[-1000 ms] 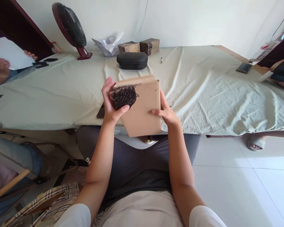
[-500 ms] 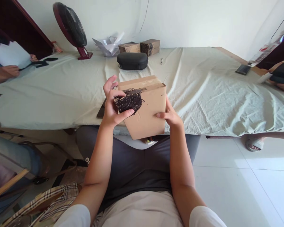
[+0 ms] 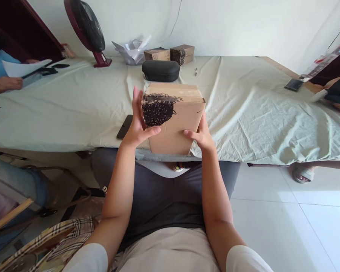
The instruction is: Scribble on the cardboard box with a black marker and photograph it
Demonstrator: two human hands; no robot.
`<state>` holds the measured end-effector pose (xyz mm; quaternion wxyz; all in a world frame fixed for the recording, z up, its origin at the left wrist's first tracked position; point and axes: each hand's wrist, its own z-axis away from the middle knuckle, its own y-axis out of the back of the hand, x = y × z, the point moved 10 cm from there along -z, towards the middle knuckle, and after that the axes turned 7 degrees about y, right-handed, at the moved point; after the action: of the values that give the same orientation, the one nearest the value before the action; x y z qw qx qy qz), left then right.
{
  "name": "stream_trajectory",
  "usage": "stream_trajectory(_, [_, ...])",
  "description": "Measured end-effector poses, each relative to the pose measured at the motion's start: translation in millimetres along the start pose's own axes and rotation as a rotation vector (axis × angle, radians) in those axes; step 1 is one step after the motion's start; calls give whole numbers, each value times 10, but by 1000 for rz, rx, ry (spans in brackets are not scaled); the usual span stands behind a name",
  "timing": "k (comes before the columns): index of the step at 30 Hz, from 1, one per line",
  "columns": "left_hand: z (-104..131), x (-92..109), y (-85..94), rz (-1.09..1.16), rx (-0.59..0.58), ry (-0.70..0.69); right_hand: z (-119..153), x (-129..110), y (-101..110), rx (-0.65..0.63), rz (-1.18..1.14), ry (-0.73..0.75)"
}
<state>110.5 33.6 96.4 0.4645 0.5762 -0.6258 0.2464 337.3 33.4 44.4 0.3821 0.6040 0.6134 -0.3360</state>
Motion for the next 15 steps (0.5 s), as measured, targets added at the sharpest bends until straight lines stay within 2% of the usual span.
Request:
stream_trajectory(3, [-14, -287, -15, 32, -97, 69, -19, -75, -68, 2, 5, 81])
stream_trajectory(5, [-13, -457, -6, 30, -120, 118, -23, -94, -148, -50, 29, 103])
stream_trajectory(9, [-21, -696, 177, 84, 18, 159, -37, -62, -195, -140, 265, 186])
stream_trajectory(12, [-13, -852, 303, 71, 94, 184, -58, 153, -41, -59, 511, 185])
stream_trajectory(15, [1, -957, 363, 45, 114, 202, -43, 552, 120, 22, 801, -13])
